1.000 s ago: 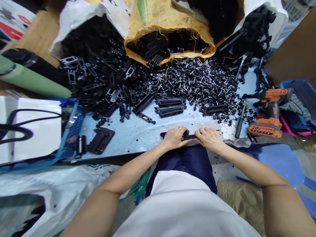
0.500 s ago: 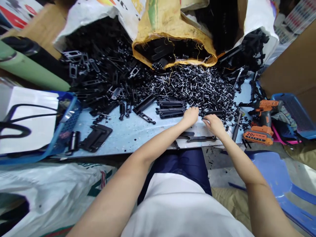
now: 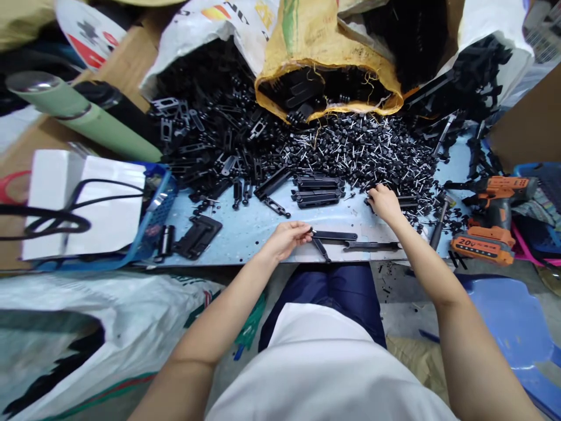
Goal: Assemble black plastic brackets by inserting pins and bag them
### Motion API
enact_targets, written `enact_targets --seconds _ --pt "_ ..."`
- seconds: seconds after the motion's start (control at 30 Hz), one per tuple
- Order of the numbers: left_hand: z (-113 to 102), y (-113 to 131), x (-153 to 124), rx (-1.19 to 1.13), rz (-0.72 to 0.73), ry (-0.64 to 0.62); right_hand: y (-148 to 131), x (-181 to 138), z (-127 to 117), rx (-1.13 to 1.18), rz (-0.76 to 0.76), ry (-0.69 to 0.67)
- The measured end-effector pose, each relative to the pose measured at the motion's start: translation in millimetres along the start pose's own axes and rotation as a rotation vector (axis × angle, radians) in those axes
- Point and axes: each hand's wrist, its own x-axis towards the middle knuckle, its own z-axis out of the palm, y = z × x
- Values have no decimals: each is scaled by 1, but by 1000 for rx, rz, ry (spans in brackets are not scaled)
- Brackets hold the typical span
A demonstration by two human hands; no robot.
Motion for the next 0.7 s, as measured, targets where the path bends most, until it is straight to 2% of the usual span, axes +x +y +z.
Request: enact_targets --seconds 0.17,0.27,0.33,0.4,0.5,0.57,0.63,0.7 --pt "2 -7 1 25 24 11 -3 -5 3 30 -66 81" --pt "4 -9 8 158 55 -9 -12 -1 5 74 -163 86" --pt "4 -12 12 272 114 35 -19 4 7 90 -211 66" --pt "4 -20 15 426 269 97 -24 9 9 102 -248 49" --pt "4 -34 13 761 655 158 -26 11 10 186 -289 61" --pt "3 -43 10 1028 887 198 -22 3 9 333 -312 98" --pt "1 -49 9 1261 1044 240 -18 -11 6 517 -346 141" --pt "-2 -52 10 1399 1137 255 -15 -31 3 663 -384 166"
